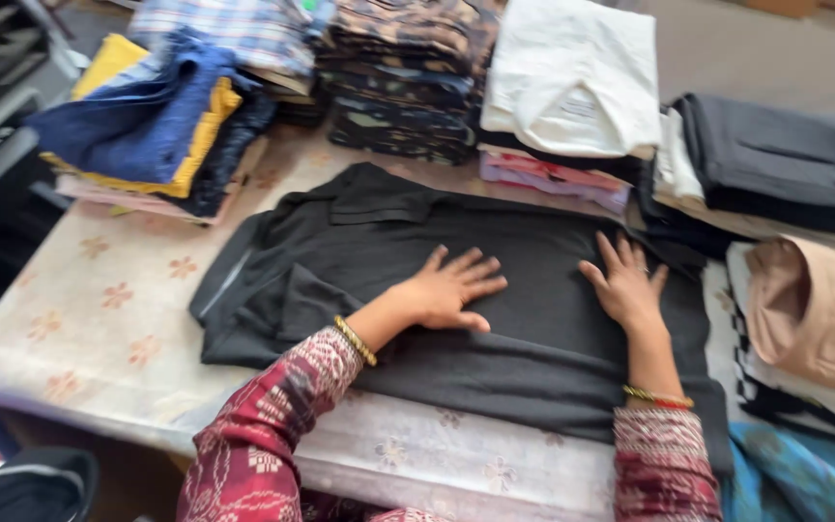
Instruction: Fold various shirts and items of clothing on a table.
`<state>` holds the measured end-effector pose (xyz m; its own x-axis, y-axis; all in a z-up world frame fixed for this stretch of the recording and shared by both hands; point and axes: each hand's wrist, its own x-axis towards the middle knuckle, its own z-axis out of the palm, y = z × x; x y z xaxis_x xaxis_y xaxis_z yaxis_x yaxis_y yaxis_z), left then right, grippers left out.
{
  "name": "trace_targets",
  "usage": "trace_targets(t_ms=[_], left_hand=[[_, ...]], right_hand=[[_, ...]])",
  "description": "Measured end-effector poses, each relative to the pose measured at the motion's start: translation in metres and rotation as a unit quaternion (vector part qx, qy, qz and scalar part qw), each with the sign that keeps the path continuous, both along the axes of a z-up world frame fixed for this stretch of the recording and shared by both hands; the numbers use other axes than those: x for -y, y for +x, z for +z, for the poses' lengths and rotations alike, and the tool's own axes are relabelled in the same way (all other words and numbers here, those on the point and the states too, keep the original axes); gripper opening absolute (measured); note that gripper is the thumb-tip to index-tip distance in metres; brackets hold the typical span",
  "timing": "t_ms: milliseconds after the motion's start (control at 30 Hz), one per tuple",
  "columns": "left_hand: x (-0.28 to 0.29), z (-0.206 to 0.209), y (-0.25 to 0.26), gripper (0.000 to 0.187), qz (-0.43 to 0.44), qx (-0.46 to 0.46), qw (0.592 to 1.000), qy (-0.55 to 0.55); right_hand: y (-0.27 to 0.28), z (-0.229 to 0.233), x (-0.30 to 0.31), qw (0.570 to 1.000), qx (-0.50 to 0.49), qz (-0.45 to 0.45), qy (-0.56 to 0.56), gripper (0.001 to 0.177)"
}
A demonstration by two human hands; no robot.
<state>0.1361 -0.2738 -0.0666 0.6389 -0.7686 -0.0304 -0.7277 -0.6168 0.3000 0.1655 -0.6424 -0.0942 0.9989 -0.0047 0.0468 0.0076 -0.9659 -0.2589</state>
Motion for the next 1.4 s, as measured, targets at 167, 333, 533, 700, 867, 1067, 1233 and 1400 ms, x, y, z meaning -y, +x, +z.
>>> trace_targets(t_ms=[167, 333, 533, 700, 867, 1067, 1233, 1400], left_hand=[[-0.106, 0.023, 0.064, 0.09, 0.283, -0.077, 0.953, 0.075], [-0.183, 0.009, 0.102, 0.093, 0.446, -0.027, 0.89, 0.092], [-0.173, -0.013, 0.091, 0.087, 0.446, 0.051, 0.887, 0.111], [-0.189, -0.067, 0.099, 0.075, 0.3, 0.067, 0.951, 0.028], [-0.195, -0.011, 0.097, 0.091, 0.408, -0.013, 0.913, 0.011], [-0.173, 0.035, 0.109, 0.098, 0.438, -0.052, 0.881, 0.171], [-0.135, 0.038, 0.082, 0.113, 0.437, 0.151, 0.882, 0.094], [-0.141, 0.033, 0.068, 0.109, 0.394, 0.251, 0.883, -0.049]], right_hand=[[-0.002, -0.003, 0.007, 1.0, 0.008, -0.007, -0.001, 0.08], [0.001, -0.003, 0.006, 1.0, 0.01, -0.011, 0.001, 0.08], [-0.001, -0.01, 0.01, 1.0, 0.022, -0.008, 0.001, 0.079], [0.004, -0.013, 0.013, 1.0, 0.028, -0.003, 0.001, 0.079], [0.005, -0.014, 0.016, 1.0, 0.026, -0.005, 0.001, 0.079], [0.01, -0.024, 0.017, 0.999, 0.041, 0.003, 0.002, 0.078], [-0.009, 0.006, 0.006, 0.993, 0.115, -0.017, -0.032, 0.066], [-0.022, 0.028, 0.004, 0.969, 0.232, -0.087, 0.0, 0.054]])
